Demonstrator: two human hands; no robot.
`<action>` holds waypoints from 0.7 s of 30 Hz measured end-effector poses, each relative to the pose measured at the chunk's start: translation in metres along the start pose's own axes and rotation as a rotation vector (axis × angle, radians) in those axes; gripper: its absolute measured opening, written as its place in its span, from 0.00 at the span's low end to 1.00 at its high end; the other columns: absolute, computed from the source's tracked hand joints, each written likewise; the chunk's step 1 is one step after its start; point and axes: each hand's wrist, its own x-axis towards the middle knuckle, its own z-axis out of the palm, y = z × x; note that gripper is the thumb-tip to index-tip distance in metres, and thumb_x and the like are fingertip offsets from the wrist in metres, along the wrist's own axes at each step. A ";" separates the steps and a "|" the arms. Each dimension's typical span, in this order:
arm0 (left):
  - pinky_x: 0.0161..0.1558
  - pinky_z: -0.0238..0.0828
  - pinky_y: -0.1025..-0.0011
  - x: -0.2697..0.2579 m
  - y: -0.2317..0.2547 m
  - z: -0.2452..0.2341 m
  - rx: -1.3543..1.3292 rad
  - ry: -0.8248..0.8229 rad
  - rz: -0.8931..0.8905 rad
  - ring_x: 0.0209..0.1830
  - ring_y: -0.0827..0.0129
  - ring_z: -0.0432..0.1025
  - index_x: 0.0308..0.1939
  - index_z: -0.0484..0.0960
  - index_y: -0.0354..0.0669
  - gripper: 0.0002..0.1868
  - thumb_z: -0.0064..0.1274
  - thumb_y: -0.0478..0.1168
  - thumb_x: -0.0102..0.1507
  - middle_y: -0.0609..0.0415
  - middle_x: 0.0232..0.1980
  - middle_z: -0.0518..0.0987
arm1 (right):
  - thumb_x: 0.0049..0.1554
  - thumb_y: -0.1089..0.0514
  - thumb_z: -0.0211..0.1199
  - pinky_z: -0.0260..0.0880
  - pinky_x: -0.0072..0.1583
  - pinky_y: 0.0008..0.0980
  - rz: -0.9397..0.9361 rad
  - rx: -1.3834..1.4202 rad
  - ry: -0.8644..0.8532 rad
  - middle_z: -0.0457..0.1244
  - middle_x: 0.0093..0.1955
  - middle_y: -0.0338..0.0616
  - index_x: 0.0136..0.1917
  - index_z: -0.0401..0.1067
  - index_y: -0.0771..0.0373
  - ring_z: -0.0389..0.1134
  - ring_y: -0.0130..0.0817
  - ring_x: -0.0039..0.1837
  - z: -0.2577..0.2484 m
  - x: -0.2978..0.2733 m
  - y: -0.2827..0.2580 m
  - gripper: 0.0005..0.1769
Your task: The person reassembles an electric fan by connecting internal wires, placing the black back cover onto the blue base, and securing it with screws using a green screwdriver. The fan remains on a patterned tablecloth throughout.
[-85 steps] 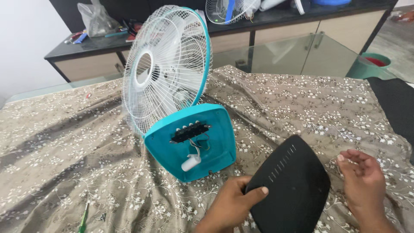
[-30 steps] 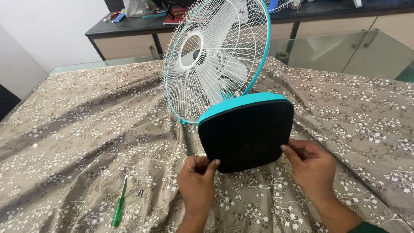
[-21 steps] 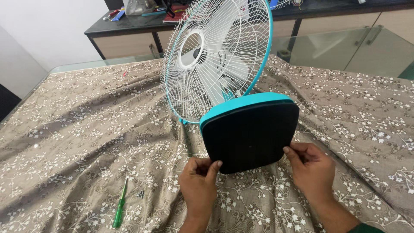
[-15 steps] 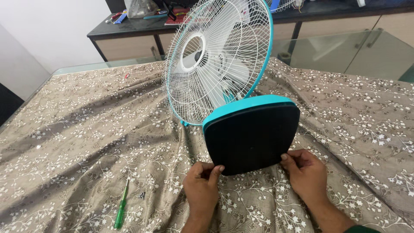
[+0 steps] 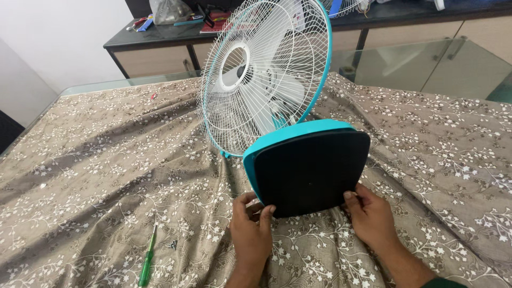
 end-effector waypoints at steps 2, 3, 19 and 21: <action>0.44 0.83 0.65 0.002 0.001 -0.002 0.003 -0.085 -0.039 0.48 0.60 0.83 0.64 0.68 0.41 0.27 0.57 0.38 0.61 0.46 0.51 0.84 | 0.62 0.53 0.56 0.73 0.50 0.31 -0.067 0.059 0.017 0.74 0.44 0.48 0.63 0.73 0.64 0.75 0.31 0.46 0.001 0.004 0.001 0.20; 0.46 0.82 0.63 0.001 0.002 -0.004 0.050 -0.144 -0.032 0.48 0.58 0.83 0.67 0.67 0.42 0.28 0.54 0.40 0.64 0.45 0.51 0.85 | 0.63 0.51 0.55 0.73 0.52 0.31 -0.045 0.048 -0.017 0.74 0.46 0.47 0.64 0.73 0.64 0.75 0.31 0.48 0.001 0.005 0.001 0.20; 0.41 0.84 0.64 0.005 0.000 -0.006 -0.042 -0.218 0.152 0.39 0.62 0.84 0.72 0.68 0.41 0.33 0.42 0.59 0.70 0.44 0.46 0.86 | 0.64 0.44 0.51 0.67 0.49 0.32 -0.142 0.208 -0.129 0.66 0.46 0.43 0.73 0.63 0.64 0.65 0.30 0.46 0.002 0.014 0.008 0.30; 0.38 0.81 0.65 0.005 0.001 -0.007 -0.024 -0.235 0.065 0.36 0.62 0.83 0.70 0.70 0.42 0.33 0.45 0.58 0.67 0.45 0.44 0.87 | 0.64 0.44 0.51 0.67 0.44 0.31 -0.081 0.197 -0.112 0.65 0.41 0.42 0.72 0.64 0.63 0.62 0.28 0.40 0.002 0.016 0.008 0.29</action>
